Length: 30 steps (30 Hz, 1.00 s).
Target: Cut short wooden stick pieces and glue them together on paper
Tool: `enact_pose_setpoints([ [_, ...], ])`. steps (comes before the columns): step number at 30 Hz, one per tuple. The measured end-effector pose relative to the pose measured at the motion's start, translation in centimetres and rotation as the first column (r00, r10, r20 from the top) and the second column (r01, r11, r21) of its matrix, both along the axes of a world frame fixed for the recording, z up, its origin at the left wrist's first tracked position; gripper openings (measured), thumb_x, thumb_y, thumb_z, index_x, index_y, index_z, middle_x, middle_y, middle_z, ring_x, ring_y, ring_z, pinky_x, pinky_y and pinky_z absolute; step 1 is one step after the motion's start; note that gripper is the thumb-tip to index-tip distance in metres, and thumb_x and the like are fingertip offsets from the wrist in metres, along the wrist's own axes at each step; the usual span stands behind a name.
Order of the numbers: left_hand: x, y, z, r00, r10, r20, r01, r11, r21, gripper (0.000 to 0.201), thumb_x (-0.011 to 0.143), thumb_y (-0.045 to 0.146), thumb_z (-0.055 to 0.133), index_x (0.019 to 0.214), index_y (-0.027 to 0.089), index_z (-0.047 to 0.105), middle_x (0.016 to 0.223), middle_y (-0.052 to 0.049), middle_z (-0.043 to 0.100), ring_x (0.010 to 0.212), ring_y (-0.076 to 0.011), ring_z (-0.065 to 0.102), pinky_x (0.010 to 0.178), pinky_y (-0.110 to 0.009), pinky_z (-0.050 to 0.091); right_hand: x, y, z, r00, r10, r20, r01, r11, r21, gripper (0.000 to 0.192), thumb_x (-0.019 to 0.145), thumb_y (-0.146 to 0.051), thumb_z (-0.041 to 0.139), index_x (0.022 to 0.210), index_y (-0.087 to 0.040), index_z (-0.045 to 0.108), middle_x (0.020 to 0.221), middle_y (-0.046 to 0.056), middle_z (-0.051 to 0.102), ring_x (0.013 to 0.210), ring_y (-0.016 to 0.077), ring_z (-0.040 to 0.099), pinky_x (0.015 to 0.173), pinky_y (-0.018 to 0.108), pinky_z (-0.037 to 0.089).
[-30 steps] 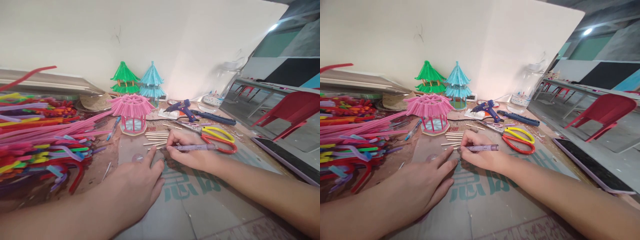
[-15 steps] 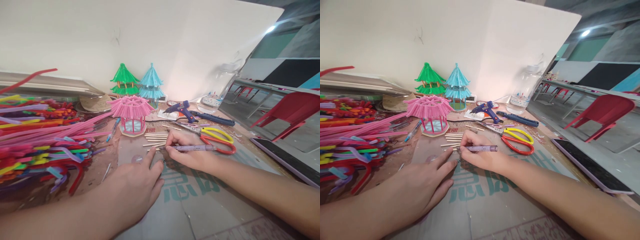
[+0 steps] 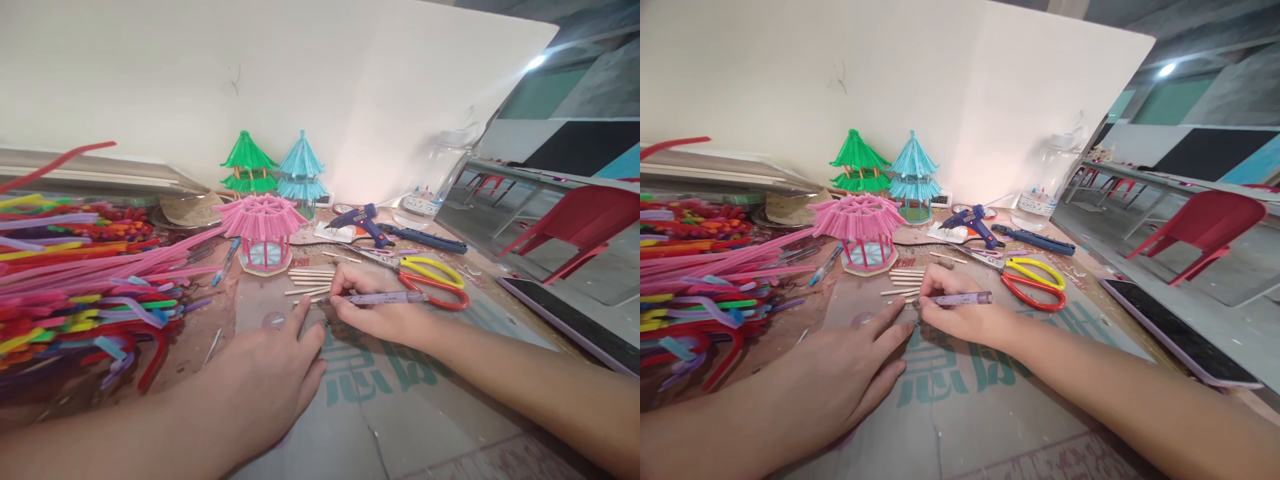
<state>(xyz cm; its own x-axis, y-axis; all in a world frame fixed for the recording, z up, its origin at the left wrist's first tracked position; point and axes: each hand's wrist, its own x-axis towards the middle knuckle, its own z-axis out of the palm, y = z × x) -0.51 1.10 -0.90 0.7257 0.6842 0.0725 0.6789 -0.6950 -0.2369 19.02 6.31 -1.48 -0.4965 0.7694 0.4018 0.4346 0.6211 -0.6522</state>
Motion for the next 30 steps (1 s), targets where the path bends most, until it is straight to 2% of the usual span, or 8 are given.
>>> enact_pose_setpoints([
  [4, 0.2, -0.1, 0.3, 0.999, 0.018, -0.045, -0.019, 1.0, -0.021, 0.037, 0.098, 0.03, 0.039, 0.124, 0.018, 0.062, 0.143, -0.019, 0.052, 0.086, -0.0283, 0.072, 0.053, -0.035, 0.057, 0.1, 0.1, -0.2, 1.0, -0.008, -0.016, 0.008, 1.0, -0.002, 0.009, 0.08, -0.017, 0.05, 0.074, -0.021, 0.045, 0.061, -0.006, 0.05, 0.051, 0.0086, 0.041, 0.047, 0.019, 0.032],
  [9, 0.2, -0.2, 0.4, 0.997, 0.062, -0.051, -0.064, 0.997, -0.043, 0.038, 0.098, 0.032, 0.039, 0.128, 0.021, 0.06, 0.149, -0.016, 0.047, 0.096, -0.0295, 0.071, 0.06, -0.036, 0.061, 0.3, 0.2, -0.3, 1.0, -0.021, -0.01, 0.021, 0.999, 0.031, 0.003, 0.085, -0.02, 0.049, 0.083, -0.02, 0.051, 0.066, -0.004, 0.054, 0.055, 0.0097, 0.047, 0.049, 0.019, 0.037],
  [17, -0.1, -0.2, 0.8, 0.996, 0.087, 0.003, -0.086, 0.989, -0.119, 0.041, 0.094, 0.025, 0.039, 0.131, 0.024, 0.058, 0.15, -0.011, 0.048, 0.102, -0.0283, 0.07, 0.072, -0.04, 0.063, 0.1, 0.2, 0.1, 0.993, -0.034, 0.112, 0.01, 0.978, 0.209, 0.017, 0.094, -0.027, 0.047, 0.103, -0.02, 0.059, 0.092, 0.003, 0.07, 0.081, 0.0145, 0.065, 0.073, 0.025, 0.051],
  [21, -0.2, 0.2, 1.3, 0.993, 0.118, 0.008, -0.114, 0.973, -0.202, 0.042, 0.091, 0.022, 0.043, 0.131, 0.021, 0.058, 0.147, -0.012, 0.051, 0.107, -0.0312, 0.068, 0.082, -0.047, 0.061, 0.4, 0.2, 0.5, 0.986, -0.061, 0.153, 0.018, 0.963, 0.268, 0.023, 0.096, -0.026, 0.045, 0.11, -0.021, 0.062, 0.098, 0.005, 0.073, 0.089, 0.0159, 0.067, 0.079, 0.026, 0.052],
  [26, 0.0, 0.8, 1.7, 0.98, 0.197, -0.012, -0.192, 0.937, -0.292, 0.047, 0.087, 0.019, 0.049, 0.133, 0.023, 0.058, 0.148, -0.01, 0.05, 0.113, -0.032, 0.066, 0.089, -0.047, 0.058, 0.2, 0.3, 0.9, 0.971, -0.083, 0.224, 0.013, 0.955, 0.296, 0.024, 0.094, -0.025, 0.047, 0.104, -0.02, 0.068, 0.094, 0.006, 0.074, 0.087, 0.0171, 0.068, 0.078, 0.025, 0.053],
  [30, 0.0, 1.3, 1.5, 0.964, 0.261, -0.045, -0.26, 0.904, -0.338, 0.053, 0.083, 0.015, 0.05, 0.135, 0.025, 0.056, 0.144, -0.01, 0.055, 0.113, -0.0317, 0.066, 0.091, -0.047, 0.056, -0.1, 0.5, 0.8, 0.965, -0.078, 0.25, 0.007, 0.962, 0.273, 0.026, 0.093, -0.027, 0.047, 0.106, -0.019, 0.068, 0.096, 0.007, 0.074, 0.089, 0.0181, 0.068, 0.08, 0.026, 0.052],
])
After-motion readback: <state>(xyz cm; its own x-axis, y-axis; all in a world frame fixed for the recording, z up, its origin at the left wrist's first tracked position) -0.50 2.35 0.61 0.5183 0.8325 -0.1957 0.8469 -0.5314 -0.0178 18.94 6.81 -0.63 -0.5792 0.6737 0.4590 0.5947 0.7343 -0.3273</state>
